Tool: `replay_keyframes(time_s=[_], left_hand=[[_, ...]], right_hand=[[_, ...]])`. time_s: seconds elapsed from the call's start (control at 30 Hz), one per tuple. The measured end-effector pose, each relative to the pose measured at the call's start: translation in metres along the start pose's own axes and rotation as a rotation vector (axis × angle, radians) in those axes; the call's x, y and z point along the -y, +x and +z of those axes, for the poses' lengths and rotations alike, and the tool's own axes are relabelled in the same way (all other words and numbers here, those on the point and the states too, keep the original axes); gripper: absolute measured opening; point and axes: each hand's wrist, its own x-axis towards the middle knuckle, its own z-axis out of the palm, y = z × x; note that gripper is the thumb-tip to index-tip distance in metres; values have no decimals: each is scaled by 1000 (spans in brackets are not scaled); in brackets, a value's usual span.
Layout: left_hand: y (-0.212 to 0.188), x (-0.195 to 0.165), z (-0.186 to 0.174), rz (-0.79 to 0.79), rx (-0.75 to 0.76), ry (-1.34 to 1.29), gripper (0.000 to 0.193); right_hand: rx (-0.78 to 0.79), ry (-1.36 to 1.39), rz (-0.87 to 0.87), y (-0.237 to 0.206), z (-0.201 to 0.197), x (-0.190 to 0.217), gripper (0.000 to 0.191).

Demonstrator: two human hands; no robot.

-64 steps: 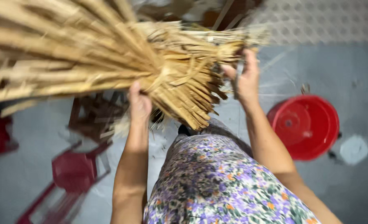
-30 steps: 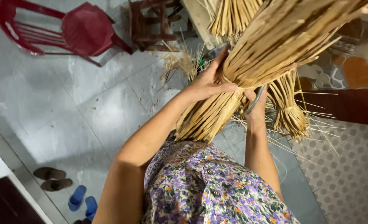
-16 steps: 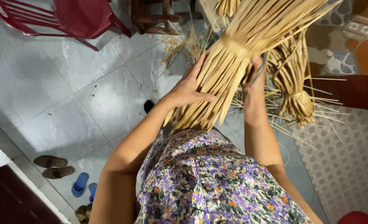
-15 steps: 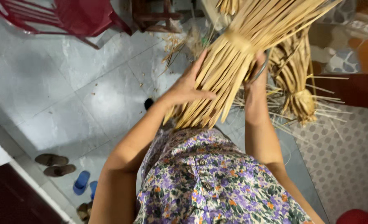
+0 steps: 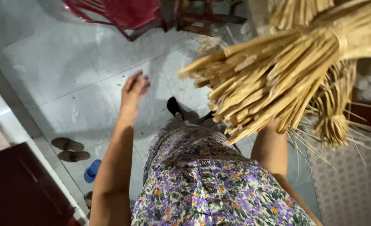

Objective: The person uses shears to trim the edges of a woven basket, cutting away excess material. They then lift the basket, inspect it, and place it on a table with other baskets.

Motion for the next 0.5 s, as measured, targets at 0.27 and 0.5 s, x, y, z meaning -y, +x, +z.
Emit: replay_keyframes(time_s=[0.27,0.5], left_hand=[[-1,57,-76,-360,-211,-15,43],[28,47,-62,-328,-308,-135,40]], right_hand=[[75,-48,28,24,50,-23,76],[126,-75,35,57,38,-7,74]])
